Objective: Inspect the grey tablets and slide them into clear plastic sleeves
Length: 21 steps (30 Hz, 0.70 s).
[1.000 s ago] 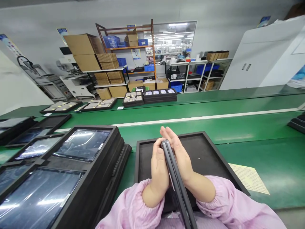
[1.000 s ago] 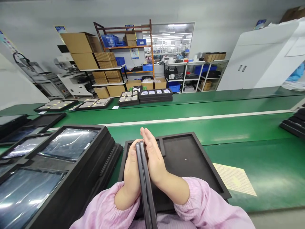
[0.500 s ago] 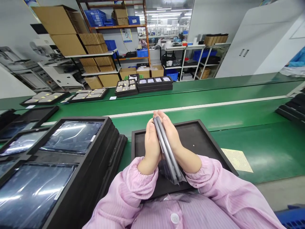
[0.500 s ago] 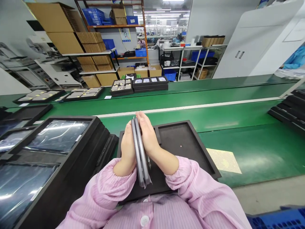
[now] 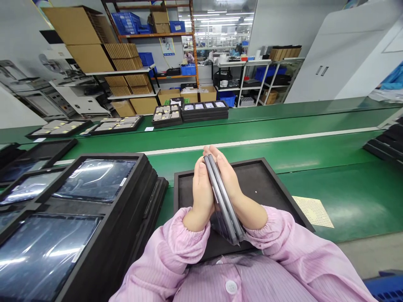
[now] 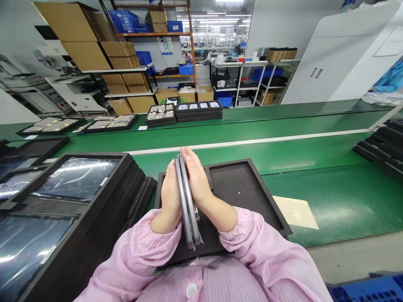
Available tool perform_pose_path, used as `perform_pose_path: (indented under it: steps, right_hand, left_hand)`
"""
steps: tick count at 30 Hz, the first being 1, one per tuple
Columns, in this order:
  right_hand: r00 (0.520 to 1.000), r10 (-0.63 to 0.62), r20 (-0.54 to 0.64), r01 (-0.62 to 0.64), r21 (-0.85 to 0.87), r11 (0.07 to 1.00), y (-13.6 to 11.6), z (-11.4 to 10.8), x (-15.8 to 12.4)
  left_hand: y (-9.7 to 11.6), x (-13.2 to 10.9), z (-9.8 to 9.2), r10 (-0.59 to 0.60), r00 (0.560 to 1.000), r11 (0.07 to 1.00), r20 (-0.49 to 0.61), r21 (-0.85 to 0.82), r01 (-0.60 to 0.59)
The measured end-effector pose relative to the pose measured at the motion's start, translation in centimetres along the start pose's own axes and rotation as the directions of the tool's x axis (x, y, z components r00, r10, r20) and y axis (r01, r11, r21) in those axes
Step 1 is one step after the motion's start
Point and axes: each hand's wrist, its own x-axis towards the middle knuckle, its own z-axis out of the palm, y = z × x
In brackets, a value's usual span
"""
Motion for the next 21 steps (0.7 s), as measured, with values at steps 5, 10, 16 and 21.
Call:
perform_pose_path:
  steps: [5,10,16,21]
  right_hand:
    - [1.0,-0.01,-0.006,0.01,0.012,1.0,-0.4,-0.1,-0.7]
    - [1.0,-0.004,0.013,0.003,0.046,0.999,-0.7,-0.1,-1.0]
    - [1.0,-0.015,0.014,0.014,0.049,0.999,-1.0,0.0,-1.8]
    - [0.997,-0.04,0.064,0.038,0.025,0.999,-1.7,0.3,-2.7]
  left_hand:
    - [-0.2,-0.6,0.0,0.006,1.0,0.998,0.008,-0.065,-0.005]
    - [-0.2,-1.0,0.0,0.016,1.0,0.998,0.005,-0.059,-0.016]
    - [-0.1,-1.7,-0.2,0.031,0.999,0.999,0.042,-0.037,-0.03]
    - [0.7,-2.5,-0.2,0.065,0.996,0.998,0.06,0.001,-0.065]
